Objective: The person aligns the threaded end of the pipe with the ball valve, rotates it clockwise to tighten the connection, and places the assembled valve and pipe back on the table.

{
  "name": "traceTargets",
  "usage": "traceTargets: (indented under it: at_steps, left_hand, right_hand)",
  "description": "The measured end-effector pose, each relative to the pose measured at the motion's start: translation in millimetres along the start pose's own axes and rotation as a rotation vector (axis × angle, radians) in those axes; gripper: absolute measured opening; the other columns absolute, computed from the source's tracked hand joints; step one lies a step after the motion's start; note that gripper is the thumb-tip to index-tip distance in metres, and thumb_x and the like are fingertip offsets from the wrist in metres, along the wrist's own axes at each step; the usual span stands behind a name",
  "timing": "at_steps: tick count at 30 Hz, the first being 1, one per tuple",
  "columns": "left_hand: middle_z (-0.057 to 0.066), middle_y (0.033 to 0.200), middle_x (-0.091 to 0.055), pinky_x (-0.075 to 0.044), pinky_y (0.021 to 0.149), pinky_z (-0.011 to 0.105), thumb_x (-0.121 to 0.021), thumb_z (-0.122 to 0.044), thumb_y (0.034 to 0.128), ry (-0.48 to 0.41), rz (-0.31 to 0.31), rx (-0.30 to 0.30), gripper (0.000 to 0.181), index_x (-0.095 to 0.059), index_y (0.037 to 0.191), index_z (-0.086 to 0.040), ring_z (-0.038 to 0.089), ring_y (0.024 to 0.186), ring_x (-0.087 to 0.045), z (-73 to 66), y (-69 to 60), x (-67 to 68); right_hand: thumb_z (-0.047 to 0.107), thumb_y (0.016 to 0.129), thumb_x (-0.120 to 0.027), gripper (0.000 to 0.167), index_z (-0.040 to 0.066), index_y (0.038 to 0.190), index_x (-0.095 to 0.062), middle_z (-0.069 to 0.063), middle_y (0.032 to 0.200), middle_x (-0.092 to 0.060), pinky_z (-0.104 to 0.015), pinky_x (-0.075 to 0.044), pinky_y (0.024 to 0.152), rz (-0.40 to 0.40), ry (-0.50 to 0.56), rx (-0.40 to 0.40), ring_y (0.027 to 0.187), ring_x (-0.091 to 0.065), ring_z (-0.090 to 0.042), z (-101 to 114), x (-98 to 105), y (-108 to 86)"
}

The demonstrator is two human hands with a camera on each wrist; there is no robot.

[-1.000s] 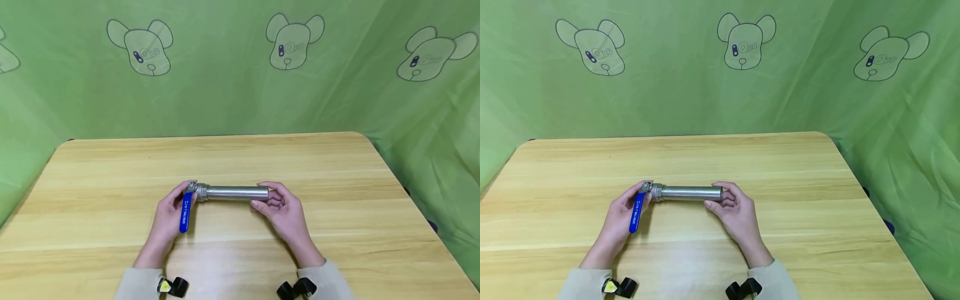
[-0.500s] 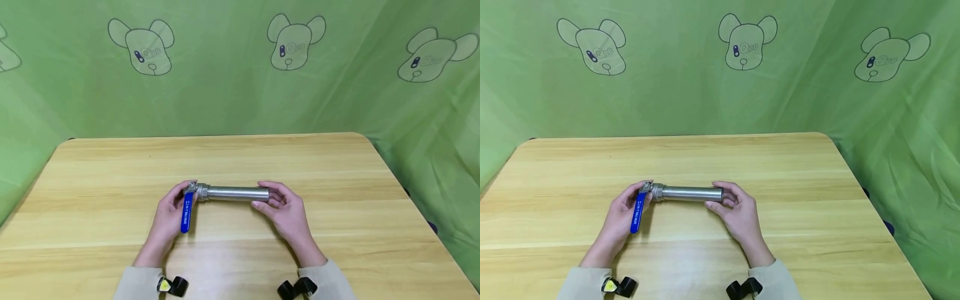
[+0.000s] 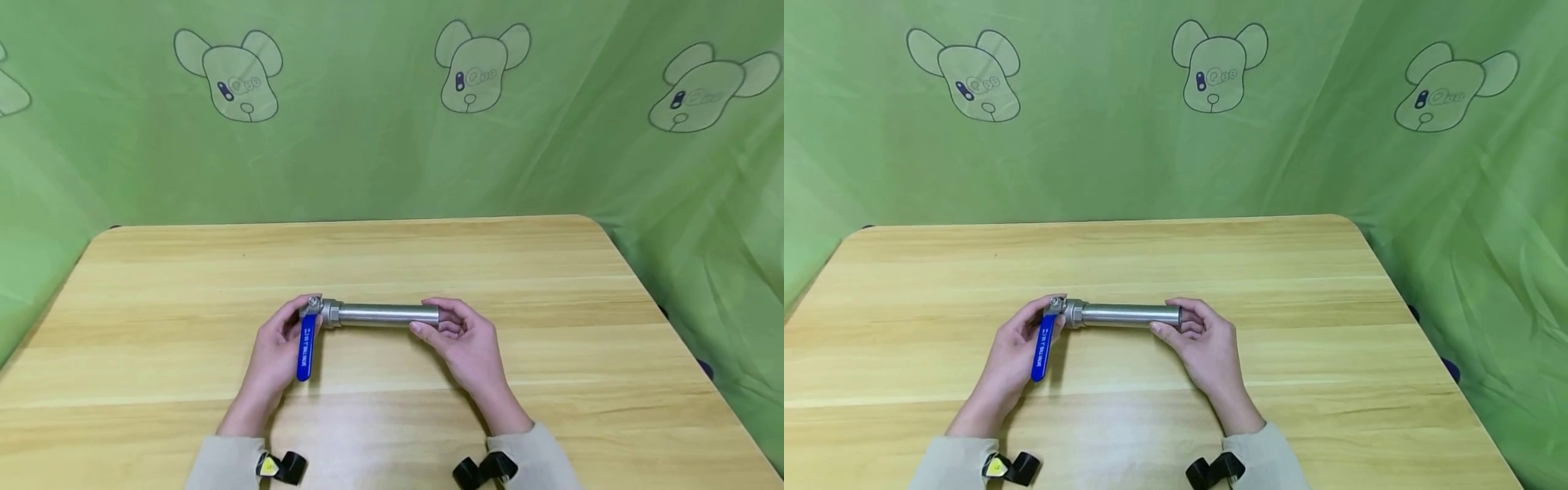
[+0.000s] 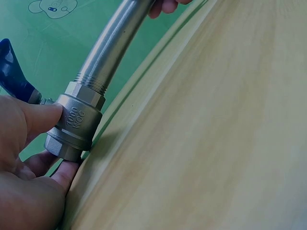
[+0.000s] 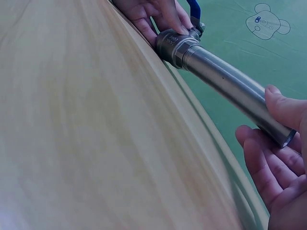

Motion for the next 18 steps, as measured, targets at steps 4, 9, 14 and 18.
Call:
traceTargets:
  at_steps: [4, 9, 14, 18]
  left_hand:
    - [0.012, 0.153, -0.060, -0.054, 0.096, 0.011, -0.071, -0.014, 0.1039, -0.003, -0.002, 0.002, 0.046, -0.064, 0.148, -0.023, 0.028, 0.141, -0.061, 2.9, -0.3, -0.5]
    - [0.012, 0.154, -0.059, -0.054, 0.097, 0.011, -0.071, -0.012, 0.1038, -0.004, 0.000, 0.002, 0.046, -0.064, 0.148, -0.022, 0.028, 0.142, -0.061, 2.5, 0.1, -0.9]
    - [0.012, 0.155, -0.058, -0.054, 0.097, 0.010, -0.071, -0.012, 0.1036, -0.007, 0.002, 0.000, 0.046, -0.064, 0.148, -0.022, 0.029, 0.144, -0.060, 2.2, 0.4, -1.3]
    - [0.012, 0.156, -0.057, -0.053, 0.098, 0.008, -0.071, -0.011, 0.1037, -0.013, 0.002, -0.002, 0.046, -0.064, 0.148, -0.021, 0.030, 0.145, -0.059, 2.7, 0.8, -1.2]
  right_hand:
    - [0.016, 0.091, -0.089, 0.038, 0.007, 0.124, -0.074, -0.010, 0.099, -0.078, -0.027, -0.067, 0.072, 0.018, 0.017, -0.045, 0.079, -0.078, -0.016, -5.3, -1.9, -0.5]
    - [0.021, 0.093, -0.087, 0.037, 0.004, 0.123, -0.072, -0.013, 0.094, -0.079, -0.031, -0.068, 0.067, 0.018, 0.024, -0.082, 0.072, -0.080, -0.021, -5.6, -2.9, -0.8]
    - [0.027, 0.095, -0.085, 0.039, 0.001, 0.120, -0.071, -0.017, 0.092, -0.080, -0.031, -0.067, 0.063, 0.003, 0.017, -0.105, 0.068, -0.079, -0.020, -5.8, -3.3, -0.7]
    - [0.025, 0.092, -0.088, 0.042, 0.003, 0.123, -0.071, -0.015, 0.091, -0.079, -0.030, -0.068, 0.065, 0.008, 0.010, -0.093, 0.070, -0.079, -0.018, -5.4, -3.1, -0.8]
Point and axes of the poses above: each hand's wrist, its own y-axis towards the middle knuckle, its own x-axis out of the back of the hand, z = x × y, the point moved 7 cm from there along y, towards the middle knuckle
